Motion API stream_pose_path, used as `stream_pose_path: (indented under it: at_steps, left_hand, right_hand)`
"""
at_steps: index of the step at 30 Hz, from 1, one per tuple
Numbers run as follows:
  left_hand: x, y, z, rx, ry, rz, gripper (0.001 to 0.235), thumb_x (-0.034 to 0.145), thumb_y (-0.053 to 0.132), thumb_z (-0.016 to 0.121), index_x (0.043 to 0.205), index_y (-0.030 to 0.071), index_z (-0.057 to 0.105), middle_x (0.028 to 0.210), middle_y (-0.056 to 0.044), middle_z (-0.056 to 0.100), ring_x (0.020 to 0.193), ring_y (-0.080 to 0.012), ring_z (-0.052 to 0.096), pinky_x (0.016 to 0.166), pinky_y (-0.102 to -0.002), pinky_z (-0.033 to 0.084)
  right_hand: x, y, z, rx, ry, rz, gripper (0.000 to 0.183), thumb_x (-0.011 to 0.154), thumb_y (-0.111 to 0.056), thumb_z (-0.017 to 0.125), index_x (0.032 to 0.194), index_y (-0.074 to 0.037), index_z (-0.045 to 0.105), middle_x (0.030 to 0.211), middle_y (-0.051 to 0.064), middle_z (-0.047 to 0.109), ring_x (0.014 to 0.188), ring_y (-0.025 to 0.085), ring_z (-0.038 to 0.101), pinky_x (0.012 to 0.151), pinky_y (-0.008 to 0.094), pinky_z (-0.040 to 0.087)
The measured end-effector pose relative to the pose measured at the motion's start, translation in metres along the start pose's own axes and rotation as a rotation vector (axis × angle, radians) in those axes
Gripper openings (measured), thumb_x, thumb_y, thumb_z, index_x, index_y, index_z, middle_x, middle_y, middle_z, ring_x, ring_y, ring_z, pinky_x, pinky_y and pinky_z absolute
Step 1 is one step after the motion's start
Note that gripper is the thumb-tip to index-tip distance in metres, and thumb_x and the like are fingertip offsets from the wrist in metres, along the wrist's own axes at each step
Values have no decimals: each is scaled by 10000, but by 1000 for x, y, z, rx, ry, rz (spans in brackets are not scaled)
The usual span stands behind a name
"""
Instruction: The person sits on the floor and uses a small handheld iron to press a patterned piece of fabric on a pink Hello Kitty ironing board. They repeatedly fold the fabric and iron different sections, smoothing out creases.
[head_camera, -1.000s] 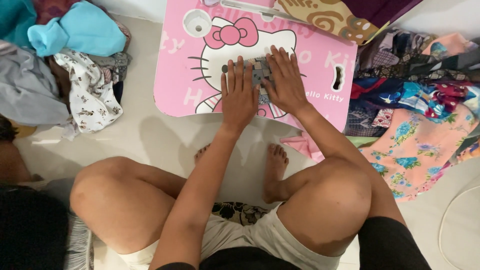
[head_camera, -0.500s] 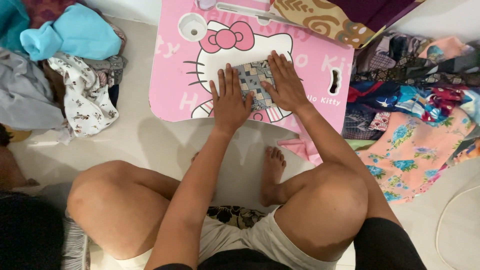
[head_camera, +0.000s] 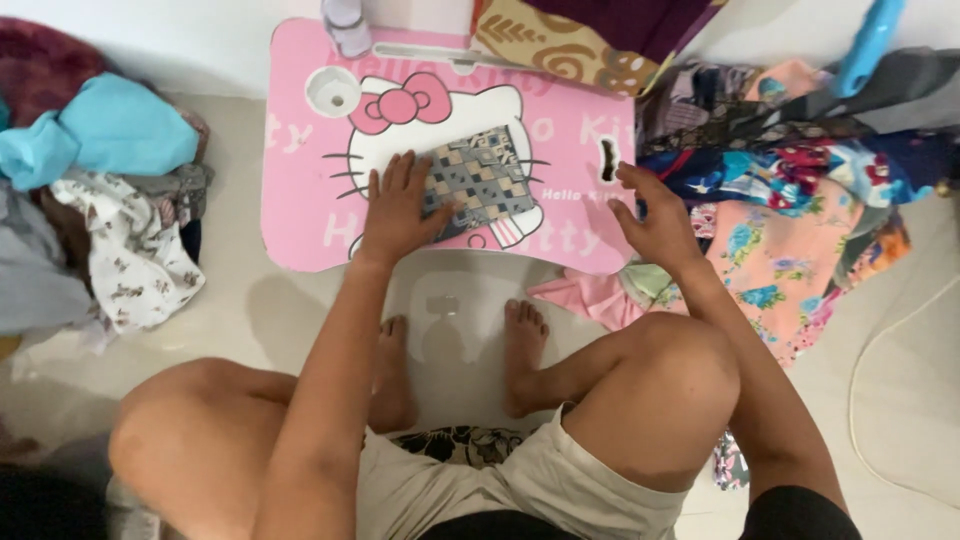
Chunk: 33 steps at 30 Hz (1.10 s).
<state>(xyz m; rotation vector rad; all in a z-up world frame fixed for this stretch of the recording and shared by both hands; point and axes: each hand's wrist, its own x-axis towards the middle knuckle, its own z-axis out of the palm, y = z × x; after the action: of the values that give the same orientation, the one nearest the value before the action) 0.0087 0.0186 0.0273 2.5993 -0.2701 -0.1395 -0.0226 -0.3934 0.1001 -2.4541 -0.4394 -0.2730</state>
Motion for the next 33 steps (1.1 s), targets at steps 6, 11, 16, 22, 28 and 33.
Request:
stream_pose_path:
  at_steps: [6, 11, 16, 22, 28, 33]
  left_hand:
    - [-18, -21, -19, 54, -49, 91, 1157, 583, 784, 817, 1562, 268, 479, 1618, -86, 410, 1545, -312, 325, 1254, -589, 286]
    - [-27, -14, -12, 94, 28, 27, 1198, 536, 924, 773, 1547, 345, 492, 1624, -17, 407, 1550, -277, 322, 1277, -577, 216]
    - [-43, 18, -5, 48, 58, -123, 1137, 581, 850, 768, 1528, 296, 470, 1662, -65, 339, 1590, -283, 181, 1240, -654, 66]
    - [-60, 73, 37, -6, 408, -365, 1169, 552, 848, 784, 1486, 191, 531, 1519, -221, 469, 1518, -454, 278, 1104, -830, 43]
    - [-84, 115, 57, -269, 114, -385, 1141, 797, 781, 647, 1617, 79, 279, 1669, -288, 132, 1558, -496, 20, 1129, -781, -74]
    - [-100, 108, 64, 25, 34, -13, 1092, 873, 648, 712, 1616, 27, 207, 1639, -326, 180, 1518, -571, 91, 1143, -753, 162]
  right_hand:
    - [25, -36, -113, 63, 391, -77, 446, 992, 35, 748, 1407, 73, 590, 1144, 225, 701, 950, 359, 718, 733, 391, 601]
    - [76, -20, -166, -240, 712, -16, 439, 984, -47, 778, 1365, 13, 567, 1186, 178, 562, 1053, 352, 576, 853, 431, 514]
    - [114, 4, -168, -49, 480, 404, 822, 1040, -257, 689, 1602, 8, 151, 1600, 278, 293, 1476, 474, 337, 1115, 641, 390]
    - [135, 23, -162, -113, 532, 287, 517, 1042, -26, 548, 1516, -42, 343, 1241, 244, 557, 1013, 457, 596, 676, 562, 464]
    - [106, -1, -177, -219, 706, -25, 471, 1098, 13, 495, 1540, -31, 338, 1477, 275, 479, 1392, 485, 446, 1170, 562, 344]
    - [37, -145, -164, -102, 452, -69, 373, 1252, -4, 473, 1577, -97, 316, 1055, 198, 500, 668, 248, 325, 650, 472, 224]
